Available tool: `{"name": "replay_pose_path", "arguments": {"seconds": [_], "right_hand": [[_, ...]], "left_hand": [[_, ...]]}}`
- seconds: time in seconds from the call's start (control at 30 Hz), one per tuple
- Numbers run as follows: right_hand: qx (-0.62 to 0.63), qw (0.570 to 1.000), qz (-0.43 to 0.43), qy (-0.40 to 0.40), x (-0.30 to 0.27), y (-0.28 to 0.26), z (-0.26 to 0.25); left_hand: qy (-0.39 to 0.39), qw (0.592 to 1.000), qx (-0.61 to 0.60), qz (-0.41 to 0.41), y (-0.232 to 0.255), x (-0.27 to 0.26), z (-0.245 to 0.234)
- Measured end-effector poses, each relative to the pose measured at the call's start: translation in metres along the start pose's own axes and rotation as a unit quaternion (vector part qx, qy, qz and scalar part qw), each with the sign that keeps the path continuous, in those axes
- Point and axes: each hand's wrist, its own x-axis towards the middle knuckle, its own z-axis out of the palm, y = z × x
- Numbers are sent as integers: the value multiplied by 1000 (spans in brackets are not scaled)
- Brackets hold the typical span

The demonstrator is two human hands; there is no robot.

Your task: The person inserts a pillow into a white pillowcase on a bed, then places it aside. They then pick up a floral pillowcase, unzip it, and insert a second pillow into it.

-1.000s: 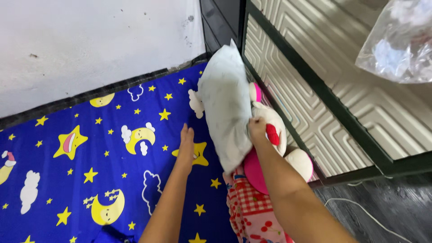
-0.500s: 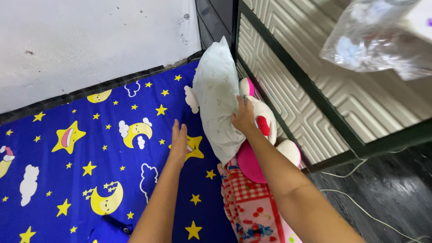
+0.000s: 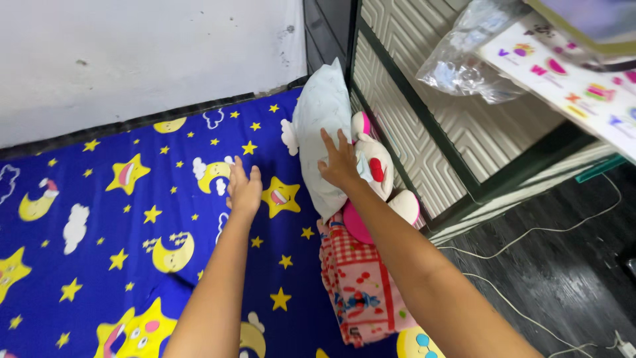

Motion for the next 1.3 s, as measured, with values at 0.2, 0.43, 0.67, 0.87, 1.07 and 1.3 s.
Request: {"name": "replay_pose_path", "arguments": {"seconds": [0.2,0.43,0.67,0.87,1.07,1.3], "right_hand": [[6,998,12,-55,-9,-44,-18],[32,996,10,-87,-32,-110,-29],[40,993,-19,-111,-73,-184,-19],[44,986,-18,-158,-136,-259,-6],[82,977,-62,-184,-229,-359,24],[165,950,-198,-174,-326,-476,70]], "left_hand": [[23,999,-4,-22,-4,-29,-45],[42,998,4,-45,-22,-66,-108],[61,996,-19,-60,-69,-112,-163],[91,992,-41,-82,-139,-175,-226],[155,983,-69,-71,-242,-258,-302],[270,955,-119,-27,-347,-337,-382]]}}
